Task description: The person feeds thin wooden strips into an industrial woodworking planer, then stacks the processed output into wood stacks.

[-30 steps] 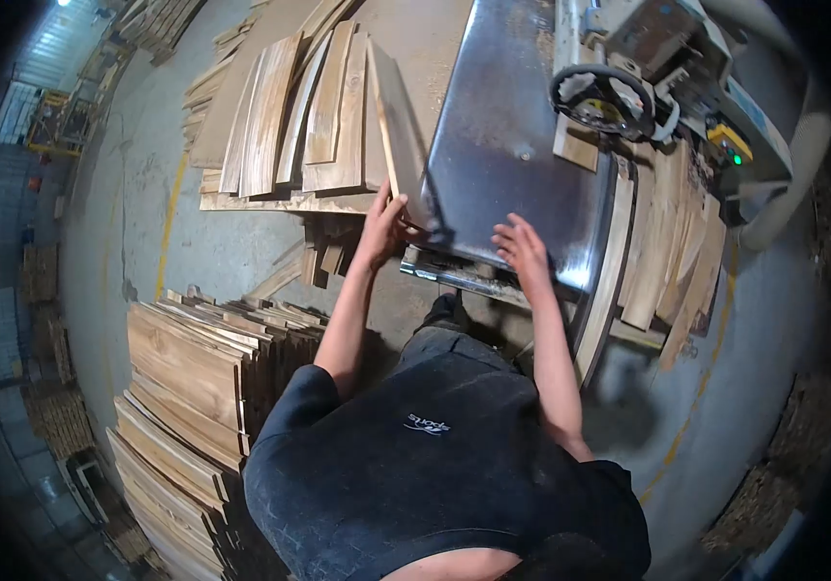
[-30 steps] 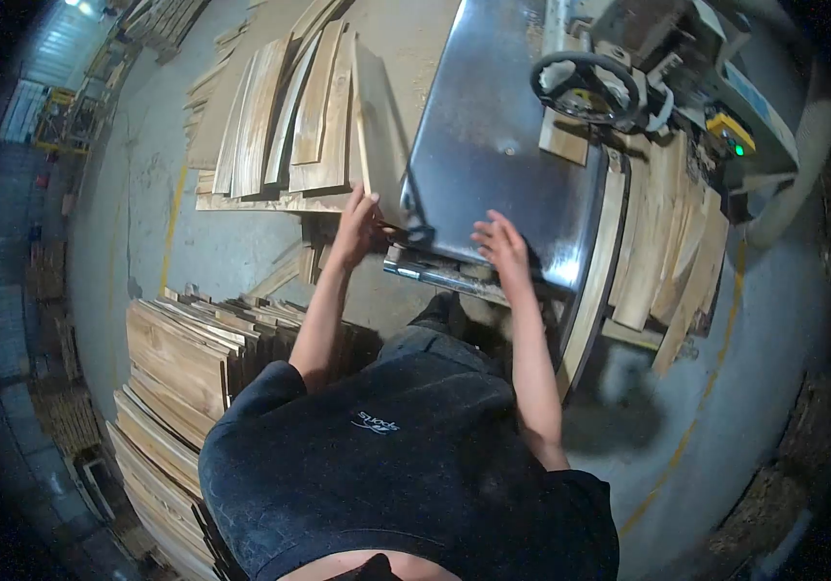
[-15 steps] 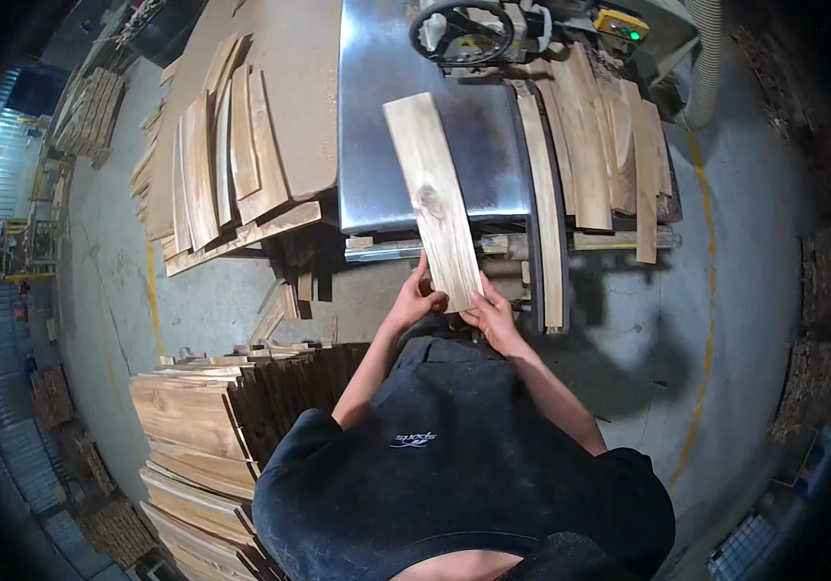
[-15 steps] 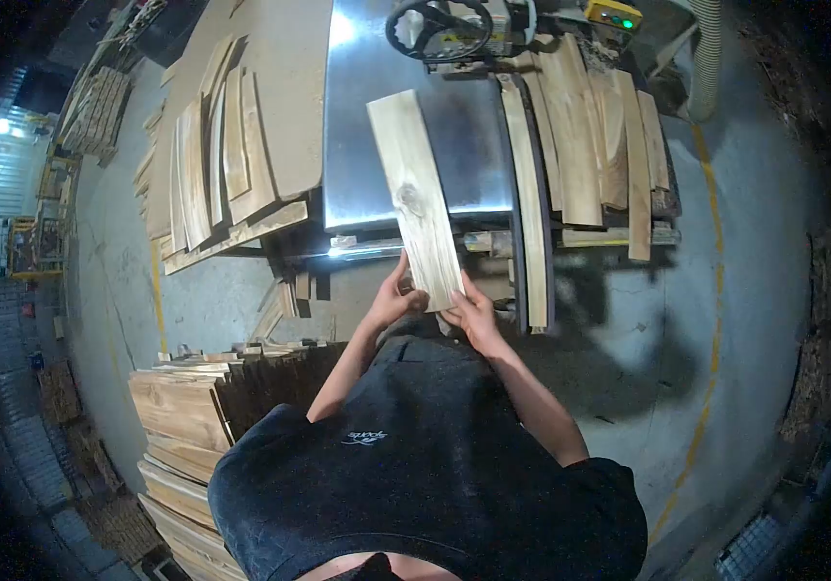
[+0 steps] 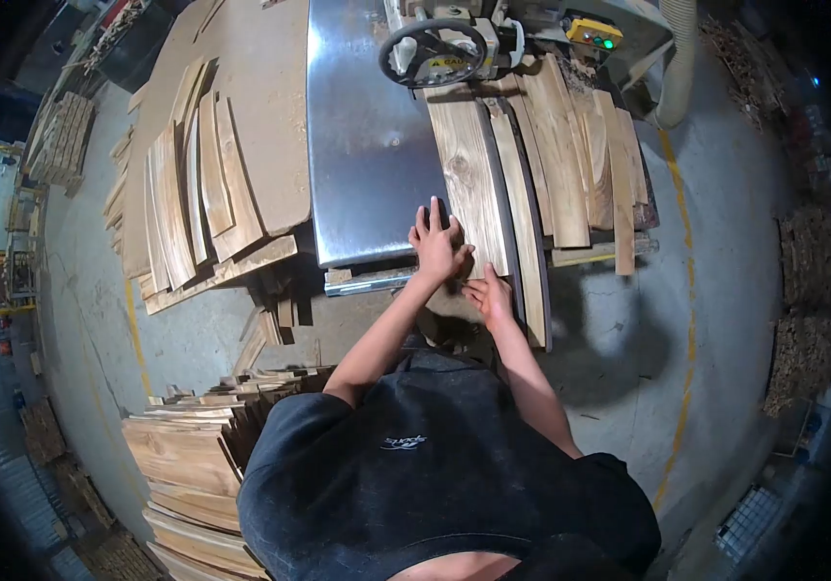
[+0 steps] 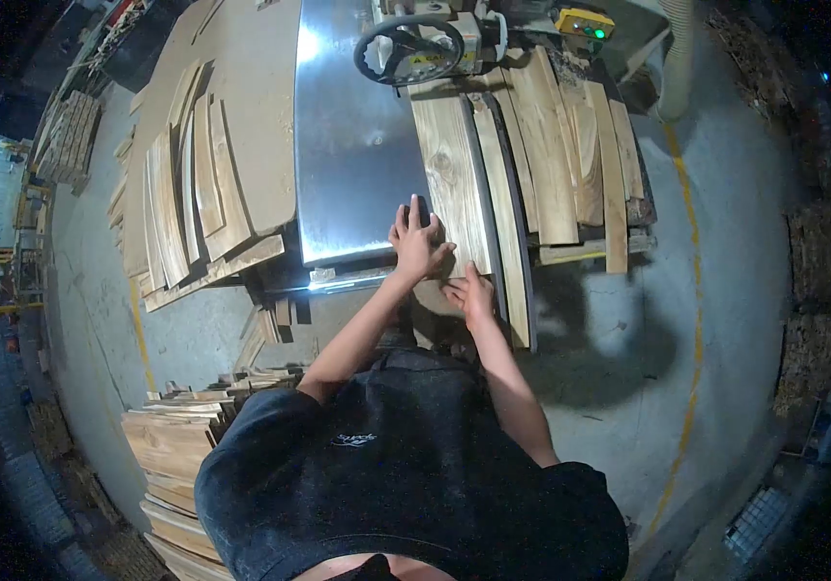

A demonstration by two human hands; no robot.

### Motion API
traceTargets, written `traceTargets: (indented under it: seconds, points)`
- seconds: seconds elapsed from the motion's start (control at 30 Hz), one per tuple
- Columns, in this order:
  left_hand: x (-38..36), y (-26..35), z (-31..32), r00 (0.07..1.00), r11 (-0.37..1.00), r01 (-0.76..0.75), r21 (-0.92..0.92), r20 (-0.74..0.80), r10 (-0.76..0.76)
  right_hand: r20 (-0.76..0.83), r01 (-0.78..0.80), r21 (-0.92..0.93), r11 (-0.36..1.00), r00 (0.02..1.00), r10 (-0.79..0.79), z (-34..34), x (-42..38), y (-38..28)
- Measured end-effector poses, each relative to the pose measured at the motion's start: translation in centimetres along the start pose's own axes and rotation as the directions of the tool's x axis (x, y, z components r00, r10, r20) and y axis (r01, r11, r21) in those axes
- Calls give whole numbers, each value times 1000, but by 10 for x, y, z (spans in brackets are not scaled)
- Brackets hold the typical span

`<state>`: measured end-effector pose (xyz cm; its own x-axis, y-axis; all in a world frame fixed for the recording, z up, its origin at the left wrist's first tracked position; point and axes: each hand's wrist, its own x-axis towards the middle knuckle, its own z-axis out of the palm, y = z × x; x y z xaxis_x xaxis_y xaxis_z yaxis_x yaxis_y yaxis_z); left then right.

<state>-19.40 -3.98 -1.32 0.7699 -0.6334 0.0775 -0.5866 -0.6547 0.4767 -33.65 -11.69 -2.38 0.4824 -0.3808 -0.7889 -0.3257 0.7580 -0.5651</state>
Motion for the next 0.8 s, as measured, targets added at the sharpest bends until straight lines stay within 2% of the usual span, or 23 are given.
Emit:
traceTargets:
  seconds: [0.03, 0.13, 0.2, 0.23, 0.3, 0.33, 0.37, 0.4, 0.47, 0.53, 0.57, 0.6, 0.63, 0.67, 0.7, 0.73, 0.77, 0.8]
  points:
    - [11, -4, 3, 1000, 1000, -1, -30, 5, 1, 31, -12, -130, 991, 999, 17, 8, -1, -15]
    - [43, -20, 3, 1000, 994, 7, -113, -20, -9, 95, -61, -150, 987, 993, 76, 20, 32, -34]
    - [65, -25, -8, 1000, 989, 31, -142, 2, -31, 5, -115, -9, 993, 993, 115, 35, 63, -40]
    - [74, -27, -10, 999, 989, 33, -145, -3, -34, 51, -112, 31, 993, 993, 111, 38, 72, -45]
    - [95, -40, -6, 999, 984, -19, -176, -47, 11, 30, -119, 19, 993, 992, 119, 39, 98, -61]
    - [108, -53, 3, 987, 971, -89, -224, -148, 57, 22, -113, 45, 993, 993, 112, 54, 99, -74]
    - [120, -64, -9, 985, 954, -136, -266, -138, 102, -48, -113, 105, 988, 992, 119, 65, 106, -81]
    - [133, -78, -21, 979, 931, -194, -310, -125, 162, -37, -84, 114, 990, 995, 89, 70, 109, -85]
    - [157, -129, -49, 914, 900, -313, -302, -354, 199, 55, -50, 164, 985, 998, 42, 72, 119, -90]
    - [161, -180, -111, 827, 961, -97, -258, -558, -67, 51, -43, 167, 985, 998, 35, 80, 123, -104]
    - [163, -226, -129, 834, 910, 0, -414, -502, -228, 31, -45, 183, 982, 999, 40, 88, 123, -109]
    - [158, -274, -140, 716, 874, 364, -321, -503, -484, 16, -45, 204, 978, 999, 43, 97, 125, -113]
    - [135, -302, -174, 643, 899, 402, -173, -645, -412, 15, -30, 198, 980, 1000, 28, 102, 130, -117]
    - [114, -328, -195, 517, 816, 447, -366, -639, -570, 16, -21, 212, 977, 1000, 18, 107, 137, -121]
    - [99, -372, -189, 437, 661, 749, 45, -783, -442, 3, -33, 190, 981, 999, 33, 112, 143, -127]
    - [76, -364, -211, 392, 588, 808, 25, -768, -507, -13, -46, 171, 984, 999, 49, 115, 149, -131]
    - [61, -381, -196, 382, 583, 812, 20, -773, -506, -14, -35, 193, 981, 999, 39, 115, 158, -134]
    - [50, -380, -193, 485, 656, 752, 67, -730, -481, 45, -36, 202, 979, 999, 28, 113, 170, -136]
